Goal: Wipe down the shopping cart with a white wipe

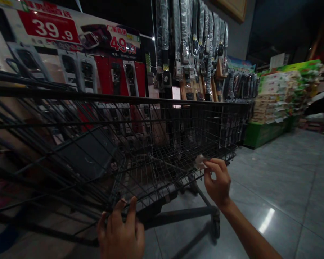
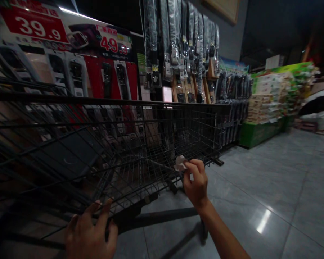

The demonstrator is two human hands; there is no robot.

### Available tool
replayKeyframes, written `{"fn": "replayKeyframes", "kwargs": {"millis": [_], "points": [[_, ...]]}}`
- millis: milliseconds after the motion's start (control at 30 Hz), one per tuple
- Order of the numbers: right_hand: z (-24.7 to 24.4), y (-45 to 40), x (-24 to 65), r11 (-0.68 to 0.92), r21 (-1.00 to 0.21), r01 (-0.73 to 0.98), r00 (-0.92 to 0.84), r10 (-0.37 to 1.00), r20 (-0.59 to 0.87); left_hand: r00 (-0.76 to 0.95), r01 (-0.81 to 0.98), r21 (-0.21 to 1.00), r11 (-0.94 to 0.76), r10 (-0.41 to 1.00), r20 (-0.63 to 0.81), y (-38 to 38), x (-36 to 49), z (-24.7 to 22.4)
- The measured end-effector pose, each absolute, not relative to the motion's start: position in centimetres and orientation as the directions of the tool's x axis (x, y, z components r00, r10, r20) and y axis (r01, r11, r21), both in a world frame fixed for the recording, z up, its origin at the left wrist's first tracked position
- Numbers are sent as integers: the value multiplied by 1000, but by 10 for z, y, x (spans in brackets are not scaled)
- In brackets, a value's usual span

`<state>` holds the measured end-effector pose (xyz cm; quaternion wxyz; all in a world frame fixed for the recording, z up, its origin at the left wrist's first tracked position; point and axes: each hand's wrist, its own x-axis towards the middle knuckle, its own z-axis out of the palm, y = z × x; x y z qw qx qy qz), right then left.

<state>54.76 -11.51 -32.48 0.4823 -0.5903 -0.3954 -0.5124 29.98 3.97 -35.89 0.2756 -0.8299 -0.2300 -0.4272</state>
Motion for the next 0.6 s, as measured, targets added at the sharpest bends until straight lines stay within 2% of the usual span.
{"fn": "replayKeyframes", "kwargs": {"millis": [100,167,300,467,600], "points": [[-311,-119,553,-260,-272,926,227,-190,955,520,603,-246,-759,140,843,39,300,-362],[-308,-117,552,-259,-334,907,280,-223,934,516,600,-238,-764,142,845,37,301,-364],[-319,-110,548,-266,-312,912,291,-116,950,501,621,-229,-750,155,851,32,302,-363],[-330,-115,547,-327,-297,897,280,-97,955,479,648,-194,-737,195,856,29,304,-361],[-332,-115,532,-219,-355,909,349,-68,935,480,658,-165,-735,240,844,28,304,-363]]}}
